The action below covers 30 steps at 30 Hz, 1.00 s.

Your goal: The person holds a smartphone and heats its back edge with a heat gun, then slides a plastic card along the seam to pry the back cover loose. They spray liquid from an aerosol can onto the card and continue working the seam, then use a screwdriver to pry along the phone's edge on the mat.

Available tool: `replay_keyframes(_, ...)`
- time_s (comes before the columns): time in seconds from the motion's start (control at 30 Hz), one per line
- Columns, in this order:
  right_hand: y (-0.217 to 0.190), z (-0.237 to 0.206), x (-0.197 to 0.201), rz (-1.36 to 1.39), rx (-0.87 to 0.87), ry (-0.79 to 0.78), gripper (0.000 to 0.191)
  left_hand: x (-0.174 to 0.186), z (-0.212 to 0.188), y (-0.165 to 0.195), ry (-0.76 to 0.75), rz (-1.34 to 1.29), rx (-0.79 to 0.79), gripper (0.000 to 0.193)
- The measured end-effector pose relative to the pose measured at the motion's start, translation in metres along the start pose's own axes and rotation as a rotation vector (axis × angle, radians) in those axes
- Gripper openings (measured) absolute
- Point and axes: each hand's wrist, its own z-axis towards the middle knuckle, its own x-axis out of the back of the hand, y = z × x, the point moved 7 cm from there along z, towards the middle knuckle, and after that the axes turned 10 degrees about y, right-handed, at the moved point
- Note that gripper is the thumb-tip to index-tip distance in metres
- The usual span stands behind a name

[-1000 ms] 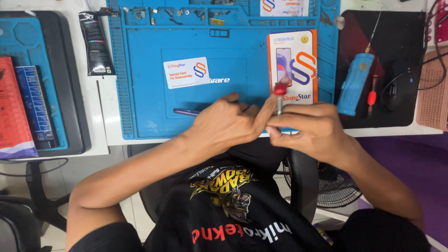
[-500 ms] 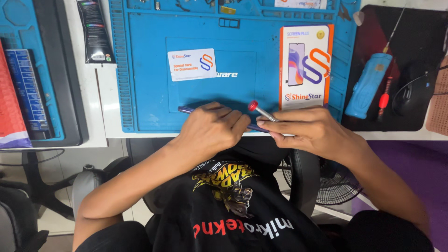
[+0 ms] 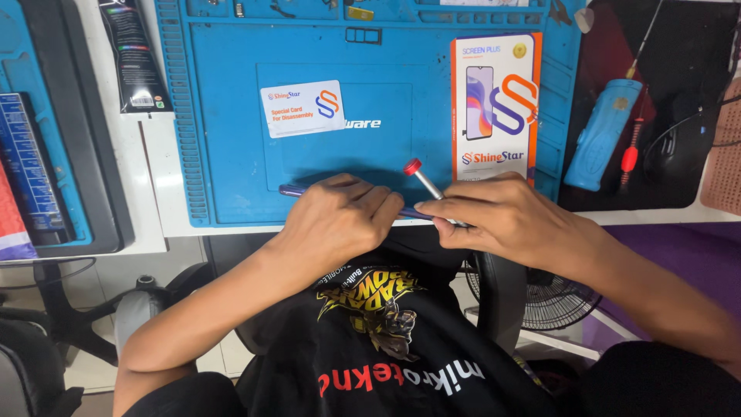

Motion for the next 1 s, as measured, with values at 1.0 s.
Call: replay_keyframes(1.0,-0.008,0.03,-0.019,-0.083,-0.38,-0.527,0.02,0.002,-0.004,0.011,0.032,0.035,-0.009,0.011)
